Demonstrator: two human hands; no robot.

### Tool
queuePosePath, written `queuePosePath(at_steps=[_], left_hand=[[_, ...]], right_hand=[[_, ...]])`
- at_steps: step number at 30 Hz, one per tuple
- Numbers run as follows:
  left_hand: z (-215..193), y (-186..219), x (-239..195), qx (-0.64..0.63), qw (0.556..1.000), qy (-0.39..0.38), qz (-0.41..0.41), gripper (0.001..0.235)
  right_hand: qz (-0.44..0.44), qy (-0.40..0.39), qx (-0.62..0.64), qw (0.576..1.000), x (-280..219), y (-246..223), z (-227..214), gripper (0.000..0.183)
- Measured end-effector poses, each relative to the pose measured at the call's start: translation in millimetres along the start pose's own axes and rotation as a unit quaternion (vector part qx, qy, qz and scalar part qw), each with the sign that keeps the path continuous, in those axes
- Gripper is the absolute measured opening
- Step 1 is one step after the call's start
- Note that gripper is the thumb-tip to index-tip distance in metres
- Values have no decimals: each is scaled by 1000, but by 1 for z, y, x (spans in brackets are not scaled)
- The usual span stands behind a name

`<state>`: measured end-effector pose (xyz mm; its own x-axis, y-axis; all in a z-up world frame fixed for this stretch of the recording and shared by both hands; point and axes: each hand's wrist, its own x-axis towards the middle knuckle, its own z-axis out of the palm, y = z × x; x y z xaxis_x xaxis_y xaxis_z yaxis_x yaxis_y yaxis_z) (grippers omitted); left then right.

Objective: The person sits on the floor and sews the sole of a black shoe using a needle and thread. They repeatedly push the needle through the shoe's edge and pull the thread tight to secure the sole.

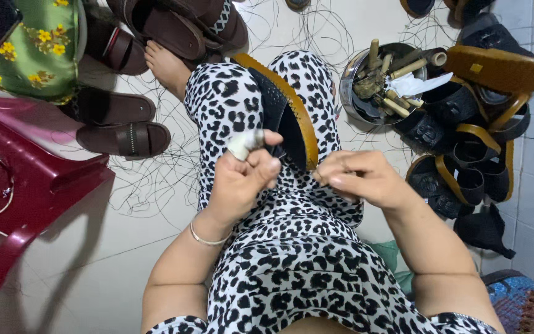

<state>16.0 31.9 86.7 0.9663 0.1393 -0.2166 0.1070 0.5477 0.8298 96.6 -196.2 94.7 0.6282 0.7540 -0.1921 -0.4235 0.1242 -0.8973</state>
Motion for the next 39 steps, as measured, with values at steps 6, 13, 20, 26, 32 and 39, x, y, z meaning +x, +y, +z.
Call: queuePosePath(at_steps=[6,13,20,26,32,39], left_hand=[[9,-4,-8,-75,996,-40,-21,34],[-38,-16,-9,126,986,-87,-67,31],[-48,-10,-4,279,904,-318,-57,38],[-51,-17,25,-149,981,-108,58,42],[-98,-4,23,-319,947,-4,36,50],[-89,-15,38,-285,955,66,-55,54]], right_hand=[[-159,106,-384,904,8,51,11,20],[-243,385,-535,712,-6,-2,-150,13],[-233,259,-591,727,-2,-14,-78,13],[-29,14,-493,870,5,-29,-1,23],[-130,-2,-253,959,2,-23,-8,25],[-114,166,131,971,30,41,-30,52]])
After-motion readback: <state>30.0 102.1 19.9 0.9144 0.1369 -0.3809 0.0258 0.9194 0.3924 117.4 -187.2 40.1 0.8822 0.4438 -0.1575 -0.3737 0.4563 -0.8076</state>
